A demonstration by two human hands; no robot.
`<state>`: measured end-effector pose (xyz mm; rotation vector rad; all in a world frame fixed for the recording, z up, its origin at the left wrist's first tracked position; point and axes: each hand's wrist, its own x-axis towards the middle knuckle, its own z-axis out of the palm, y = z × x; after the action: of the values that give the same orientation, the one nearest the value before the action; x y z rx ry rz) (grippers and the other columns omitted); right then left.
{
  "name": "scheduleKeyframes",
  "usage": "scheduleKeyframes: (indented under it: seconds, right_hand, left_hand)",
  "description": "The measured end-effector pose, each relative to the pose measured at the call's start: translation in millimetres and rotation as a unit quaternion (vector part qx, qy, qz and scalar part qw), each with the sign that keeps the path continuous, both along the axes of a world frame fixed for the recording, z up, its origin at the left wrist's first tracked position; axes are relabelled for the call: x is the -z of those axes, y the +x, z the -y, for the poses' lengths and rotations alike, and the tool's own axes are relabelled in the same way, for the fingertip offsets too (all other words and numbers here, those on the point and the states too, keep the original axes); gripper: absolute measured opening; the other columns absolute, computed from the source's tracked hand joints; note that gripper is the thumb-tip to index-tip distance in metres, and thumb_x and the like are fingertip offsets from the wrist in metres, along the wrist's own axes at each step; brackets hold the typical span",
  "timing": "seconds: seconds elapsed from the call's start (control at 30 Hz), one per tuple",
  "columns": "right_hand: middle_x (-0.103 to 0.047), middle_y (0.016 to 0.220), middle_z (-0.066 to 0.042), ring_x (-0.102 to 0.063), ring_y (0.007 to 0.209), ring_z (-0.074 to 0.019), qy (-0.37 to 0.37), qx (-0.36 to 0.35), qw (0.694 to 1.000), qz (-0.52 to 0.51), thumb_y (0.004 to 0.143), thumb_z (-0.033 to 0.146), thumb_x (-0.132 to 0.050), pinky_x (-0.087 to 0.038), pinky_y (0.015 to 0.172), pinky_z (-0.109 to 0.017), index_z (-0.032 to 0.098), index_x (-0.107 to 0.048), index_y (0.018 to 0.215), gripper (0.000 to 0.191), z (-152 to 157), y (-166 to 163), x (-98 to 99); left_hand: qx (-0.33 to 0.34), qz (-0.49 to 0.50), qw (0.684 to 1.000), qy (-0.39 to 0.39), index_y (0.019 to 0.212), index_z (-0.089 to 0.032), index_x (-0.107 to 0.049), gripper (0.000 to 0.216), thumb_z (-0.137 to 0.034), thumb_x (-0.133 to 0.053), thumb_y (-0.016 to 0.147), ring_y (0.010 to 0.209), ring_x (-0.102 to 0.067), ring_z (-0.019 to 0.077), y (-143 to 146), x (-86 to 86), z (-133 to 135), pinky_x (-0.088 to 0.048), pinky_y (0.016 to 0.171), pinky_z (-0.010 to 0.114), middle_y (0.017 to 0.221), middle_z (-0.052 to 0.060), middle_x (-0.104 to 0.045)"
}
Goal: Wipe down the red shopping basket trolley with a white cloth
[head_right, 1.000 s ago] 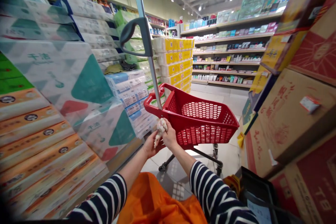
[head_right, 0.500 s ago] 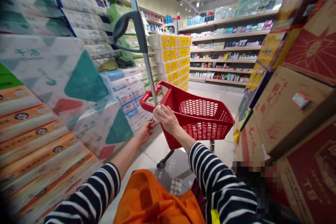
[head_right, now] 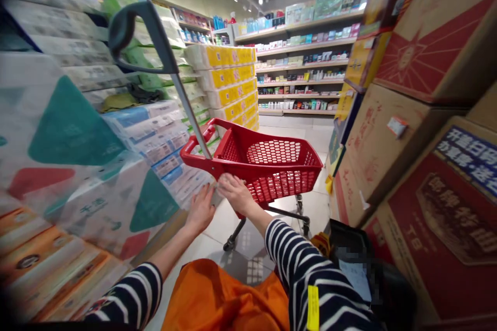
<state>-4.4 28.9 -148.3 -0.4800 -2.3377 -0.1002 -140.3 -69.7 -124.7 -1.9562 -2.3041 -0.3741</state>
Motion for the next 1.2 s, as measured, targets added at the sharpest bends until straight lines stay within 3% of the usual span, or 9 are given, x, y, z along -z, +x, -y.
scheduleKeyframes:
  seconds: [0.07,0.13,0.4,0.47,0.67,0.83,0.97,1.07,1.2]
  right_hand:
    - [-0.048,0.135,0.000,-0.022,0.136,-0.0197,-0.003,0.067,0.996,-0.057,0.089,0.014,-0.046,-0.025,0.111,-0.043,0.027,-0.056,0.120,0.035,-6.0,-5.1,-35.8]
    - [-0.047,0.136,0.001,-0.021,0.136,-0.0196,0.002,0.100,0.992,-0.081,0.090,0.015,-0.046,-0.024,0.111,-0.041,0.025,-0.055,0.121,0.034,-11.6,-8.9,-51.3]
    - [-0.061,0.118,0.003,-0.041,0.125,-0.0172,-0.135,0.110,0.982,0.071,0.085,0.017,-0.056,-0.032,0.105,-0.035,0.017,-0.064,0.100,0.017,24.1,27.5,41.5]
    - [-0.056,0.126,0.004,-0.035,0.130,-0.0166,-0.133,0.125,0.982,0.049,0.087,0.015,-0.053,-0.029,0.108,-0.034,0.019,-0.061,0.108,0.023,24.8,33.7,29.4]
    - [-0.040,0.140,0.008,-0.012,0.137,-0.0132,-0.063,0.216,0.968,-0.107,0.094,0.020,-0.040,-0.018,0.112,-0.031,0.025,-0.046,0.128,0.035,-11.1,16.5,-49.0]
    - [-0.044,0.137,0.008,-0.018,0.136,-0.0171,-0.114,0.208,0.969,-0.066,0.091,0.014,-0.044,-0.019,0.111,-0.036,0.023,-0.051,0.124,0.035,-32.9,47.4,-21.5]
    - [-0.047,0.135,-0.006,-0.025,0.135,-0.0189,-0.157,0.307,0.930,-0.126,0.090,0.015,-0.044,-0.022,0.111,-0.039,0.013,-0.057,0.118,0.030,-64.2,121.9,4.8]
    - [-0.044,0.137,-0.012,-0.027,0.134,-0.0212,-0.170,0.406,0.881,-0.171,0.087,0.011,-0.045,-0.022,0.112,-0.042,0.011,-0.054,0.122,0.037,-85.5,150.4,1.3]
    - [-0.043,0.138,-0.009,-0.025,0.134,-0.0201,-0.087,0.301,0.945,-0.094,0.088,0.012,-0.042,-0.023,0.112,-0.038,0.014,-0.052,0.125,0.038,-80.4,106.7,-15.4]
  left_hand:
    - [0.007,-0.018,0.999,0.035,0.133,-0.013,-0.036,0.060,-0.012,-0.042,0.074,0.135,-0.024,0.0273,-0.8,-6.9,-8.6,-0.022,0.107,0.052,0.145,0.016,-0.028]
    - [0.031,-0.030,0.997,0.063,0.134,-0.013,-0.033,0.060,-0.014,-0.043,0.075,0.135,-0.025,0.0284,0.2,-9.3,-14.1,-0.023,0.107,0.053,0.145,0.017,-0.029]
    - [0.111,-0.076,0.991,0.013,0.136,-0.016,-0.030,0.064,-0.017,-0.040,0.073,0.137,-0.019,0.0277,4.3,18.1,-4.3,-0.011,0.108,0.056,0.147,0.016,-0.024]
    - [0.112,-0.078,0.990,0.021,0.137,-0.016,-0.029,0.064,-0.020,-0.040,0.074,0.137,-0.017,0.0258,6.8,16.1,-8.1,-0.011,0.109,0.054,0.148,0.015,-0.023]
    - [0.141,-0.078,0.976,0.144,0.137,-0.011,-0.027,0.065,-0.030,-0.043,0.077,0.138,-0.016,0.0226,21.2,-13.5,-44.1,-0.008,0.110,0.051,0.149,0.013,-0.021]
    - [0.153,-0.090,0.972,0.154,0.137,-0.010,-0.031,0.060,-0.027,-0.040,0.080,0.137,-0.017,0.0238,21.8,-25.5,-50.1,0.000,0.111,0.050,0.148,0.014,-0.023]
    - [0.155,-0.090,0.973,0.144,0.137,-0.010,-0.034,0.061,-0.021,-0.042,0.077,0.137,-0.020,0.0251,17.8,-32.8,-47.6,0.000,0.111,0.048,0.147,0.015,-0.025]
    - [0.164,-0.117,0.965,0.171,0.136,-0.010,-0.034,0.060,-0.019,-0.041,0.077,0.137,-0.020,0.0241,21.2,-42.3,-57.9,0.000,0.112,0.048,0.147,0.014,-0.026]
    - [0.154,-0.145,0.962,0.174,0.136,-0.007,-0.035,0.060,-0.018,-0.039,0.077,0.137,-0.019,0.0259,29.1,-50.8,-76.2,0.000,0.111,0.052,0.146,0.015,-0.028]
